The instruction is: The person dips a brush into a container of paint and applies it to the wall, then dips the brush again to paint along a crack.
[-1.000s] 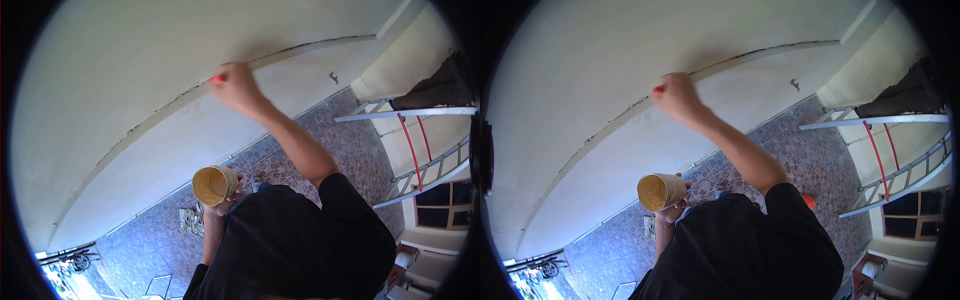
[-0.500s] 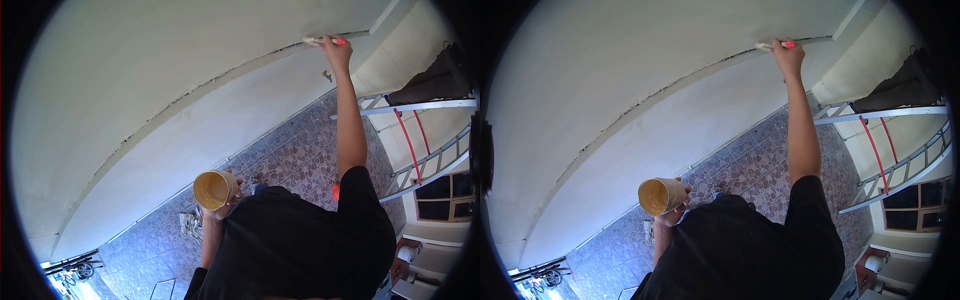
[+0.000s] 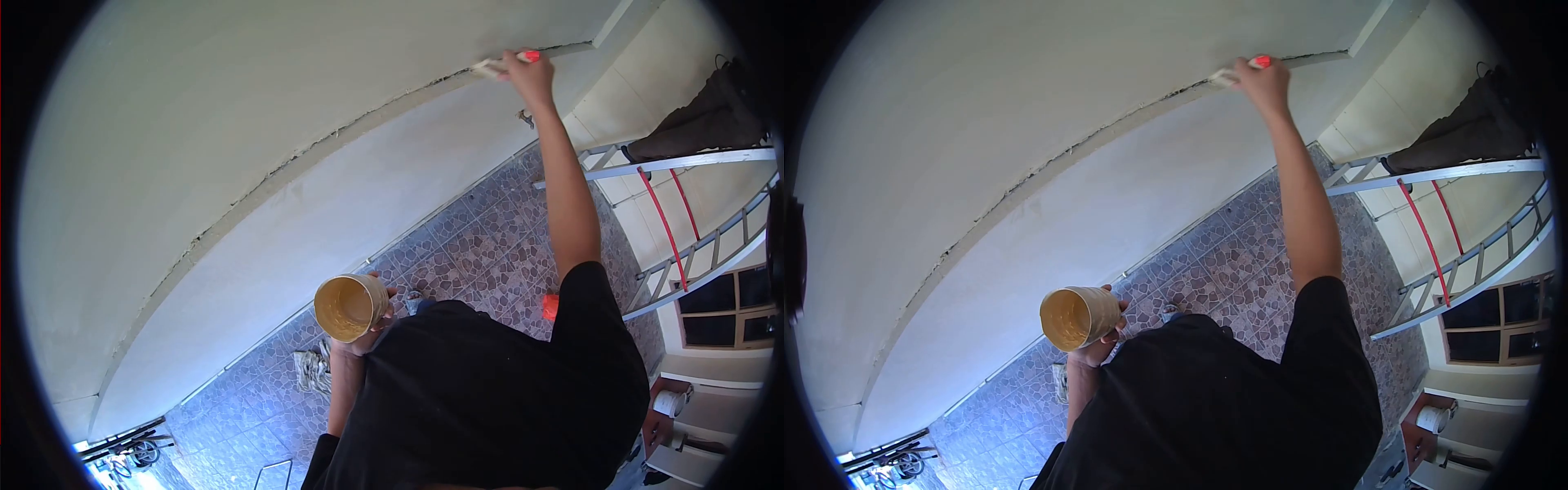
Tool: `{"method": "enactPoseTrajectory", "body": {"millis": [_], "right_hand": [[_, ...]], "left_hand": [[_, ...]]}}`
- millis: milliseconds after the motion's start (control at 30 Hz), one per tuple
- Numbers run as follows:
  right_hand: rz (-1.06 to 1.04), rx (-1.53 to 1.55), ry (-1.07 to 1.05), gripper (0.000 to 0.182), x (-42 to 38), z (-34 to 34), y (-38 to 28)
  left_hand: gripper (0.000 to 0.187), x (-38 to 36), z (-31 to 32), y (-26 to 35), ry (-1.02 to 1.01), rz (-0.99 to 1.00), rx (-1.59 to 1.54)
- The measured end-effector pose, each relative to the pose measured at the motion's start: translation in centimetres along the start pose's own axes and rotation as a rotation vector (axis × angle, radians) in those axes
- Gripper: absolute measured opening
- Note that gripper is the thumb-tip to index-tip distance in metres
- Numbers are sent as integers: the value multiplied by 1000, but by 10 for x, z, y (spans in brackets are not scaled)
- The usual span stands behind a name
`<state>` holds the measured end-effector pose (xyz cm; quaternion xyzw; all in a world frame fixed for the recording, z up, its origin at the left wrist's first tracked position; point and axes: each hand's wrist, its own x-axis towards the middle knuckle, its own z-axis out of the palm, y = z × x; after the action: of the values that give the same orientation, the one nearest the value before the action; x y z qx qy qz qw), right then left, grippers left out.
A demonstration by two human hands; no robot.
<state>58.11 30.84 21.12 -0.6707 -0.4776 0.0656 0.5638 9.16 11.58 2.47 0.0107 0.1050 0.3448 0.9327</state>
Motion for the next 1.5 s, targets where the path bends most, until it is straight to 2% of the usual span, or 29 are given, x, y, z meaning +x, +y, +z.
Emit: {"method": "enactPoseTrajectory", "body": {"millis": [67, 167, 233, 267, 333, 367, 433, 467, 533, 667, 767, 833, 867, 933, 1000, 1067, 1100, 1200, 1367, 1433, 1500], "right_hand": [[-62, -400, 174, 28, 16, -11, 1], [57, -227, 58, 30, 8, 17, 1], [-52, -154, -41, 30, -16, 46, -1], [-49, -157, -40, 30, -33, 54, -20], [50, -10, -237, 29, -62, 58, -62], [50, -11, -232, 29, -56, 57, -49], [2, 205, -127, 31, -33, 51, -12], [-5, 205, -134, 31, -29, 38, -21], [0, -122, 150, 33, -24, 15, -49], [-113, -270, 117, 32, -19, 44, -11], [-215, -318, 5, 29, -56, 71, -27], [59, 79, -282, 24, -72, 61, -58], [56, 79, -279, 24, -67, 54, -56], [156, 301, -230, 17, -43, 28, -42], [150, 275, -74, 16, -14, 2, -22], [118, 216, -5, 17, 14, -12, 4], [92, 157, 72, 18, 18, -11, 16], [141, 205, 130, 17, 13, 13, 36], [91, 186, 31, 16, -61, 61, -9], [2, 183, -29, 14, -96, 87, -35], [-98, 258, -46, 20, -133, 114, -61]], "left_hand": [[72, -2, -1, -1, 7, 7, -4], [72, -3, -1, 1, 7, 3, 6], [72, -4, -4, 2, 5, -8, 13], [70, -3, -8, 1, -21, -6, 14], [67, -3, -9, 0, -43, -13, 16], [67, -2, -6, 1, -43, -19, 8], [67, -2, -1, 4, -49, -19, 0], [68, -3, 1, 5, -60, -24, -13], [68, -6, 1, 3, -69, -21, -33], [69, -7, 4, 2, -22, -15, -4], [68, -7, 3, 1, -3, -34, -8], [67, -7, 3, 1, 6, -44, -2], [68, -6, 3, 2, -1, -46, 3], [68, -8, 5, 4, -11, -42, 4], [69, -12, 6, 4, -9, 4, 50], [69, -15, 0, 4, -8, 16, 43], [70, -17, -3, 4, -4, 20, 41], [69, -21, -7, 4, -5, 10, -2], [67, -23, -13, 6, -43, -27, -33], [67, -19, -13, 5, -46, -42, -36], [69, -13, -15, 4, -58, -47, -29]]}}
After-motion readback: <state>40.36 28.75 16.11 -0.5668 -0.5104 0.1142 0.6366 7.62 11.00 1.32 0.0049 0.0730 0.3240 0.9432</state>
